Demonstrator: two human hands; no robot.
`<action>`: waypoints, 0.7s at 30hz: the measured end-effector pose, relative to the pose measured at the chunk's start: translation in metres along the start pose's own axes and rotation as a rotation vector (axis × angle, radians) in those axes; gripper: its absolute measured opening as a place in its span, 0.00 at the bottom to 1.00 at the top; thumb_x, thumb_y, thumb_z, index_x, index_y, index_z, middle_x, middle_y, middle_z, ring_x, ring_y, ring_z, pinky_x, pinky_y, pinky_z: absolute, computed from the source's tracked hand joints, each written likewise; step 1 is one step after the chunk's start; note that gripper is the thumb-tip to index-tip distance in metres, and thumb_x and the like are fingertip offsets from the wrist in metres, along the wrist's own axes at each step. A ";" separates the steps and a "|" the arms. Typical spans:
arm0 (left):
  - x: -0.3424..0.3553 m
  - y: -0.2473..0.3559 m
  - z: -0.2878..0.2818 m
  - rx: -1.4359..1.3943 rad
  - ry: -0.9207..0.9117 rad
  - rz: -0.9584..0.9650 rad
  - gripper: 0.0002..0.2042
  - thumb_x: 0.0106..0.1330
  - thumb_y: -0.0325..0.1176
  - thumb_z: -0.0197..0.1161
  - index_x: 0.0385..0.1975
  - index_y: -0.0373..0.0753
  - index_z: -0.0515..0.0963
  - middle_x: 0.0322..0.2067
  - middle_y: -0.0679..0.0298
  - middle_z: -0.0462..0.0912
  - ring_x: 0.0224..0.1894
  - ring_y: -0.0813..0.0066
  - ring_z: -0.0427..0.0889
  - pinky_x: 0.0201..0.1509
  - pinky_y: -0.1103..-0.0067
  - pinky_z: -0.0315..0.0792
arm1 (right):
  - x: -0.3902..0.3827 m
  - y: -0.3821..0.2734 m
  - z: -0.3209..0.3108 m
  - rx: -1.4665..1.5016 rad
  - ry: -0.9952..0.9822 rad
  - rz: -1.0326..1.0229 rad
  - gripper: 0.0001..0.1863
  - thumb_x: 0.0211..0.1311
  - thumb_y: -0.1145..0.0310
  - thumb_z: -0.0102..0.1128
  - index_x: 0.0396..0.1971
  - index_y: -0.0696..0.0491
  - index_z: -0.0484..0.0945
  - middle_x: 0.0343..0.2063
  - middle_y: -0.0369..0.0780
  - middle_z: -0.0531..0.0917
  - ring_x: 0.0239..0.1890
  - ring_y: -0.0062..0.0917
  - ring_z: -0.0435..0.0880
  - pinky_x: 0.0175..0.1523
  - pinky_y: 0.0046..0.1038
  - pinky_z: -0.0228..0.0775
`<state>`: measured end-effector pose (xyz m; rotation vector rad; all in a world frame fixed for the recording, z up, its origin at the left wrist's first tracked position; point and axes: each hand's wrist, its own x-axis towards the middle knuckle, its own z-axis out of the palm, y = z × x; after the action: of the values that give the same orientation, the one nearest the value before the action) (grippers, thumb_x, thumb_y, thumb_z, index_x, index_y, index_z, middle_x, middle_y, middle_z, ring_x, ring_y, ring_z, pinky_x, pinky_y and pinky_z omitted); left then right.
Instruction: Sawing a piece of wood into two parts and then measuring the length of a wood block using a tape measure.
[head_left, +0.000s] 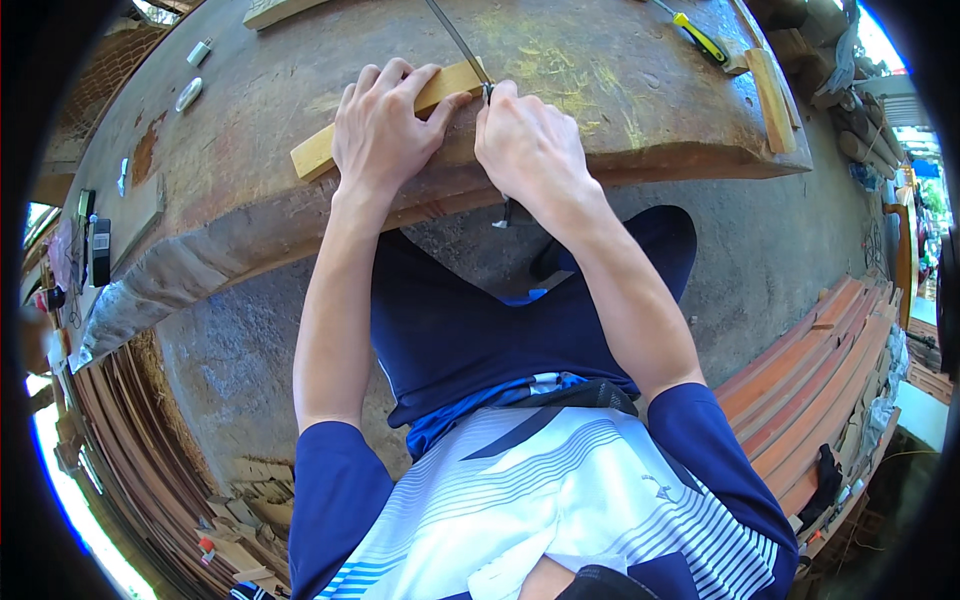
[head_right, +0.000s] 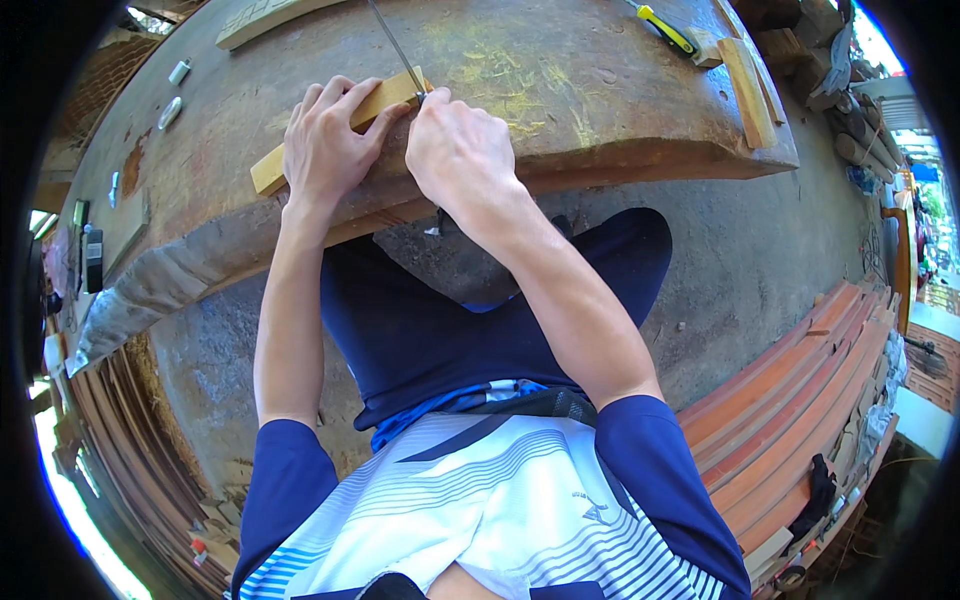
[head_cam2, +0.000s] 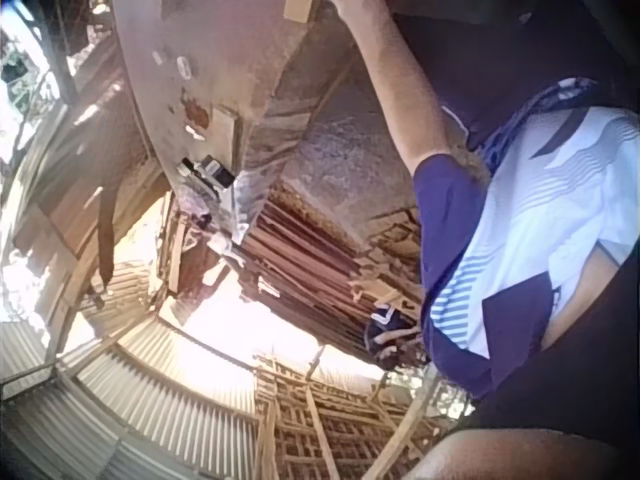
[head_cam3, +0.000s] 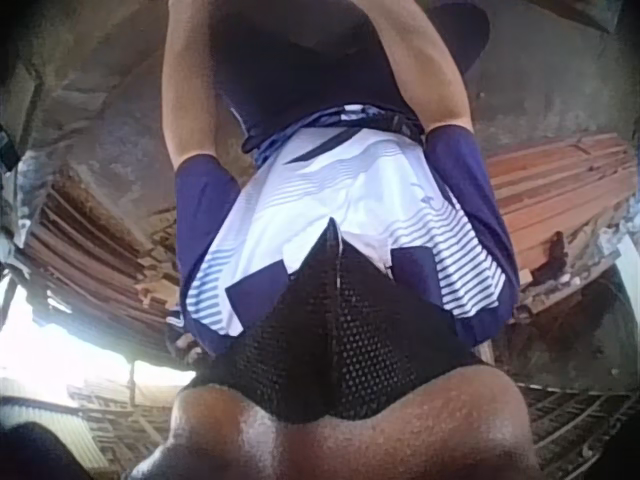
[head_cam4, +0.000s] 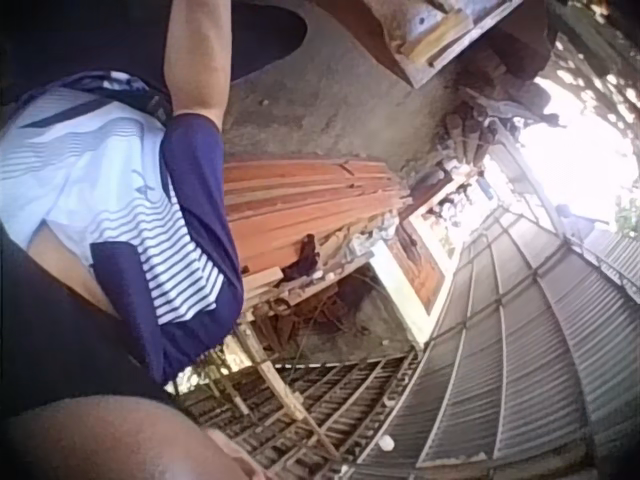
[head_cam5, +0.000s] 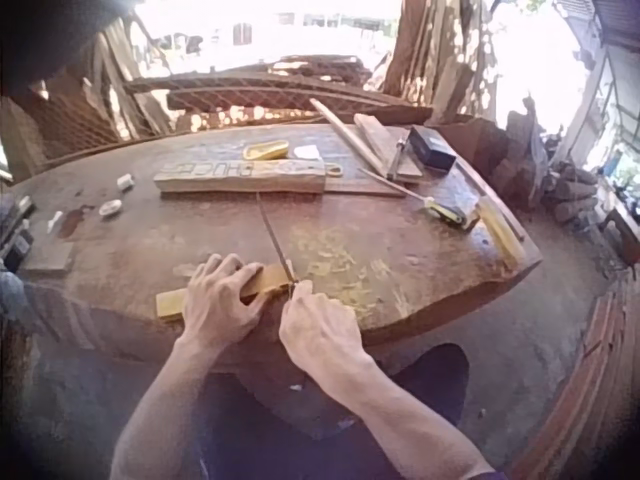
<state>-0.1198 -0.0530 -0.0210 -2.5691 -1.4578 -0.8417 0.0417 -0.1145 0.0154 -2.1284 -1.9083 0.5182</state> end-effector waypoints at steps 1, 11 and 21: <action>0.000 0.000 0.000 0.015 0.008 -0.001 0.23 0.67 0.56 0.70 0.51 0.45 0.88 0.44 0.66 0.87 0.50 0.62 0.82 0.57 0.67 0.77 | 0.002 0.001 0.000 -0.019 0.019 -0.019 0.12 0.73 0.70 0.48 0.43 0.64 0.77 0.35 0.58 0.89 0.42 0.50 0.91 0.51 0.44 0.83; 0.010 -0.018 0.011 0.127 0.049 -0.080 0.23 0.69 0.56 0.68 0.54 0.46 0.88 0.46 0.65 0.87 0.51 0.61 0.83 0.57 0.64 0.78 | -0.155 0.059 -0.015 -0.053 -0.074 0.032 0.11 0.77 0.65 0.50 0.38 0.58 0.72 0.20 0.56 0.83 0.25 0.55 0.86 0.35 0.52 0.81; 0.002 -0.006 0.000 0.034 -0.005 -0.024 0.24 0.68 0.57 0.70 0.53 0.46 0.88 0.45 0.66 0.86 0.50 0.63 0.82 0.57 0.67 0.77 | -0.084 0.050 -0.021 0.142 0.047 -0.017 0.16 0.80 0.62 0.47 0.37 0.61 0.75 0.22 0.56 0.84 0.28 0.55 0.87 0.36 0.53 0.78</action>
<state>-0.1240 -0.0475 -0.0212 -2.5363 -1.4940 -0.8063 0.0880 -0.2025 0.0233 -2.0153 -1.8065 0.5770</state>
